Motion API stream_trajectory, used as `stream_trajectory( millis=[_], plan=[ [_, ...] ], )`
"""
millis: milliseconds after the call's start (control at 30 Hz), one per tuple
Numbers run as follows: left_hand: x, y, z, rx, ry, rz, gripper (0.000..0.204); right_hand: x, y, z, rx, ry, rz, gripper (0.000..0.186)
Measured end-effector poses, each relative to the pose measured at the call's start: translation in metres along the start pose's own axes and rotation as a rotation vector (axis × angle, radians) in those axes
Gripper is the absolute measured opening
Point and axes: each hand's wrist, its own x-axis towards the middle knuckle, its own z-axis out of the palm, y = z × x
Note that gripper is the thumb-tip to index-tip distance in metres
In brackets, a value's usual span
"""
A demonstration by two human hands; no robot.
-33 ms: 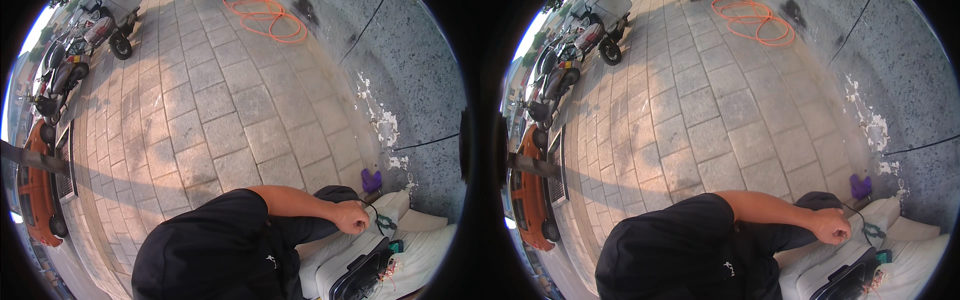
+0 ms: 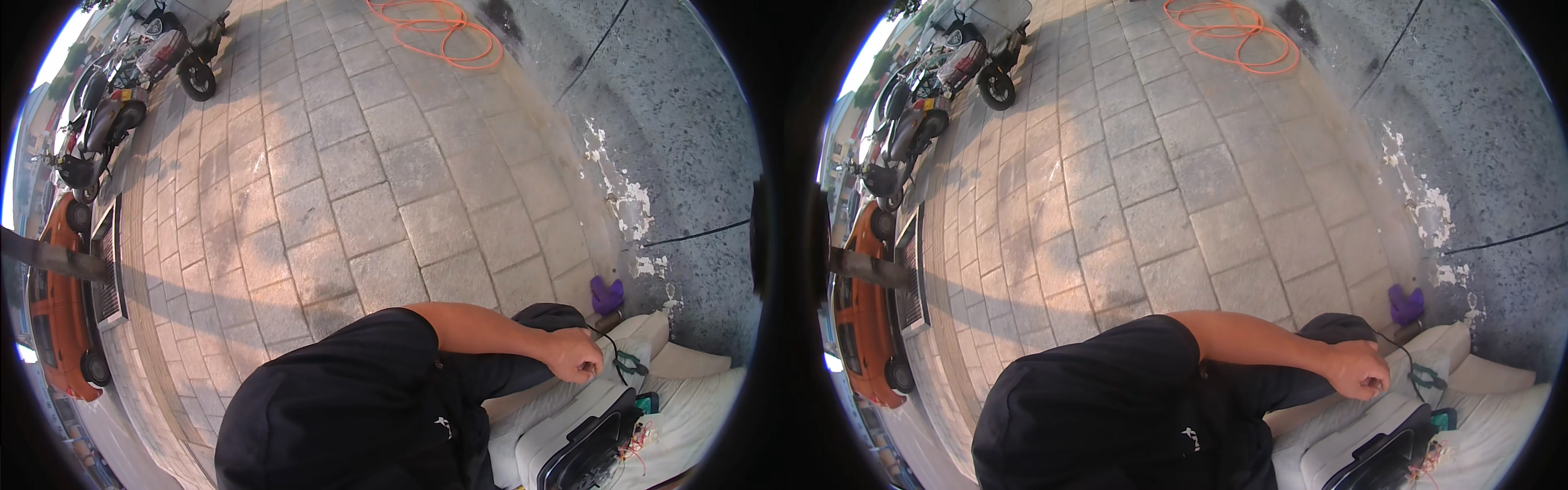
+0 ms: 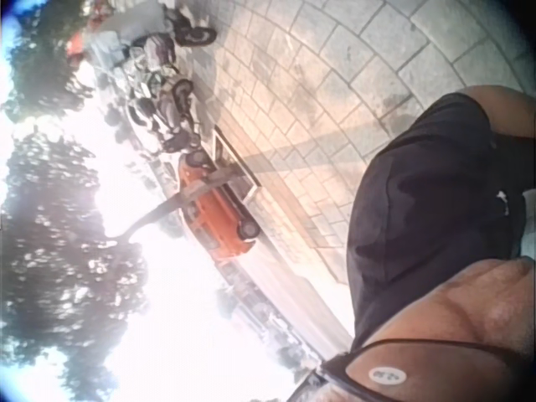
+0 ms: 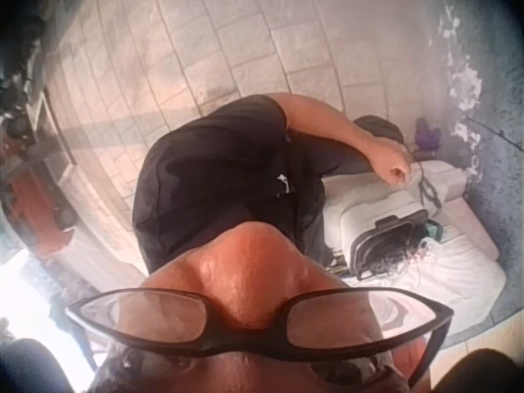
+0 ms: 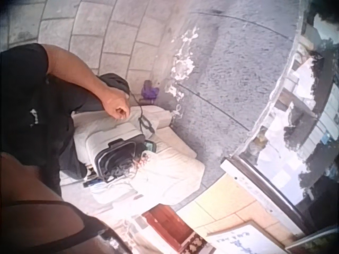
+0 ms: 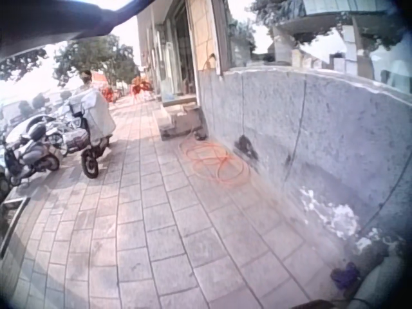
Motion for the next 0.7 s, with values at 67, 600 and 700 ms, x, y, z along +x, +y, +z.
stream_trajectory(
  millis=[67, 600, 700],
  plan=[
    [0.001, 0.001, 0.004, 0.011, -0.004, 0.022, 0.021, 0.000, 0.001, -0.003, 0.000, -0.011, 0.009, 0.027],
    [-0.005, 0.020, -0.018, 0.049, -0.080, 0.044, 0.016, -0.095, 0.185, -0.028, 0.311, 0.030, 0.484, 0.027],
    [0.007, 0.025, -0.029, 0.063, -0.120, 0.013, 0.018, -0.172, 0.267, -0.010, 0.490, 0.085, 0.691, 0.027]
  ],
)
